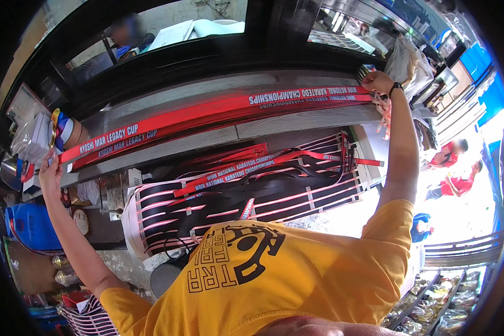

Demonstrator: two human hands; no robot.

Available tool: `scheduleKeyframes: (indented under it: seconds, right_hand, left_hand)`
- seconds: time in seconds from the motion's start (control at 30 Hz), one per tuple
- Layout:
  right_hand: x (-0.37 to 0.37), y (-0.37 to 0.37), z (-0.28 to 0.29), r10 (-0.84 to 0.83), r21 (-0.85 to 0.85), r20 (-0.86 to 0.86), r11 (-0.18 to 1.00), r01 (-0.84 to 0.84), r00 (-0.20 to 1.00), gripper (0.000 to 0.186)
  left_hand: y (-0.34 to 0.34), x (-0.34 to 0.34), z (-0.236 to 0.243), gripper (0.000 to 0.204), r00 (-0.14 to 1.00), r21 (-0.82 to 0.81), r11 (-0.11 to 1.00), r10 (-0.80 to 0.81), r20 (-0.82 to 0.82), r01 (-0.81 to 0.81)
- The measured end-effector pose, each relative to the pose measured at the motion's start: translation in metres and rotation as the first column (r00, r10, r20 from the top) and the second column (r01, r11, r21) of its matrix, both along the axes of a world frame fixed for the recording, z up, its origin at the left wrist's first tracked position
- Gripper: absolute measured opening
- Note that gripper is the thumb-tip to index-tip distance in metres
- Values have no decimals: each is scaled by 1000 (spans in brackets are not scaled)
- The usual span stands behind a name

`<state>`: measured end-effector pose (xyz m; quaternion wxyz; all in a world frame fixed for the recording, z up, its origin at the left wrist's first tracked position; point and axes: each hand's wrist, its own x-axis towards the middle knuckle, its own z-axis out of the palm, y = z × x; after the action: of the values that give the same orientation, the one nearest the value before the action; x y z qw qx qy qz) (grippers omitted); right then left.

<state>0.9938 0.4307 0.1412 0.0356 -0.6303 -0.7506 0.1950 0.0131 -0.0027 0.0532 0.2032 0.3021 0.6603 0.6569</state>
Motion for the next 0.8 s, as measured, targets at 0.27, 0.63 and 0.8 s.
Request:
scheduleKeyframes:
  seconds: [0.27,0.63,0.8]
  right_hand:
    - [-8,6,-23,99,96,138,989,-113,986,23]
    - [-3,-7,-47,15,207,47,978,-24,999,19]
    - [-7,-12,-47,-51,140,50,989,43,997,17]
  left_hand:
    - [19,-24,-36,28,747,-121,962,106,-656,-243]
    - [24,6,-39,18,446,-120,886,105,-889,-448]
    - [28,19,-39,16,413,-136,844,108,-904,-519]
